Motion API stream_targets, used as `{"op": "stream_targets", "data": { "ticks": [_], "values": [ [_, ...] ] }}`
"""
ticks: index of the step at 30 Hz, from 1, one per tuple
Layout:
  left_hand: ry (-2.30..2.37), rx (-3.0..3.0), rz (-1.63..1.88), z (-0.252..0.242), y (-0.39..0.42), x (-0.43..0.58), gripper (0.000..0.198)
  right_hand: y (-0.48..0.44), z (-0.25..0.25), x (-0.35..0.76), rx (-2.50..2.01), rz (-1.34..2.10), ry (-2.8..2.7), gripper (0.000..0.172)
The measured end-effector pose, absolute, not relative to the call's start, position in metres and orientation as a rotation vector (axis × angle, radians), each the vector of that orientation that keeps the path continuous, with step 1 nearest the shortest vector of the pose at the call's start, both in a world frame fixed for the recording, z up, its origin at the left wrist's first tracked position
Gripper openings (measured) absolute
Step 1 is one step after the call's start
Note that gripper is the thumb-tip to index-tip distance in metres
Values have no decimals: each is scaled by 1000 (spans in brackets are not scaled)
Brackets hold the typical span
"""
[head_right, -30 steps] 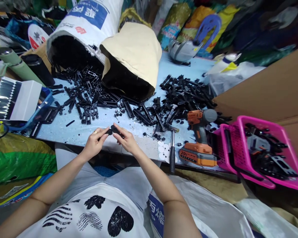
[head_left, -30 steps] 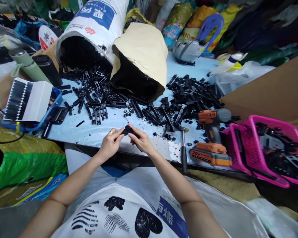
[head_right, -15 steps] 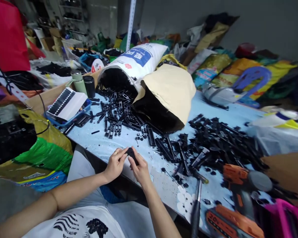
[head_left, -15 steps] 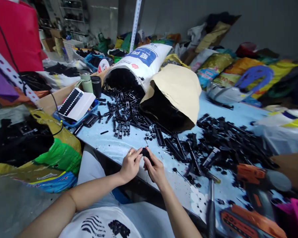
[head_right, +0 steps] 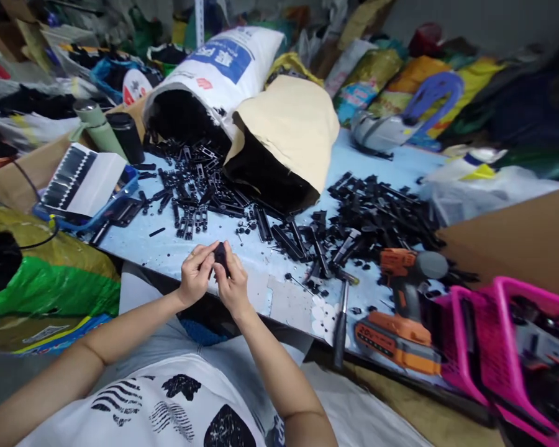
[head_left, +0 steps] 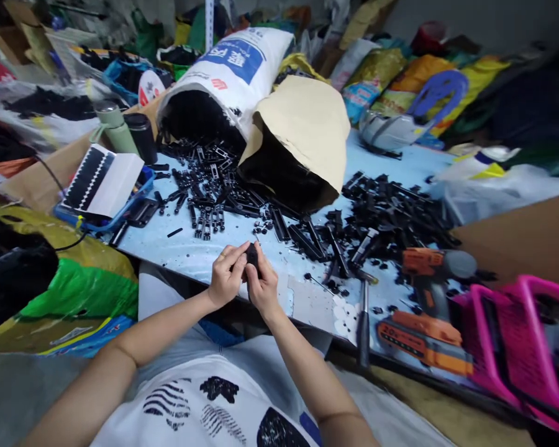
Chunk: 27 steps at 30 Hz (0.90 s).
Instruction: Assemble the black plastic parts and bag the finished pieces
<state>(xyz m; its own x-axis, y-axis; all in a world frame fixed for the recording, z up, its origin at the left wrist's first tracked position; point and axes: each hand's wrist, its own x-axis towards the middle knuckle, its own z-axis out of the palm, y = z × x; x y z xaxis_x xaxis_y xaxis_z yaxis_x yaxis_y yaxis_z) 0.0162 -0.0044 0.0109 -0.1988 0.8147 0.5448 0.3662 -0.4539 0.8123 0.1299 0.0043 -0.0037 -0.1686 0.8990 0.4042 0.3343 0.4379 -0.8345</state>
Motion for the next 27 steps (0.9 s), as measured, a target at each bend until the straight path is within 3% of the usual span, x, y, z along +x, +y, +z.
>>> {"op": "stream_targets", "data": {
  "ticks": [5,8,13,17,20,24,27],
  "values": [
    [1493,1578,1541,-22,-1,19,36,12,-24,135,-1148,799,-1864,52],
    [1658,1434,1260,-45,-5,17,38,29,-30,157,-1271,755,-2164,50],
    [1669,2093,829,-39,-3,12,51,82,-22,231,-1680,230,-2170,45],
    [1131,2597,385,-22,17,18,32,139,-22,278,-2075,-124,-2050,40],
    [942,2699,197,-20,26,21,32,169,-23,290,-2233,-156,-2113,32],
    [914,2764,112,-25,24,14,36,162,-8,285,-2050,-193,-2098,30],
    [1209,2699,82,-29,21,7,32,114,7,275,-1913,108,-2322,34]
  ]
}}
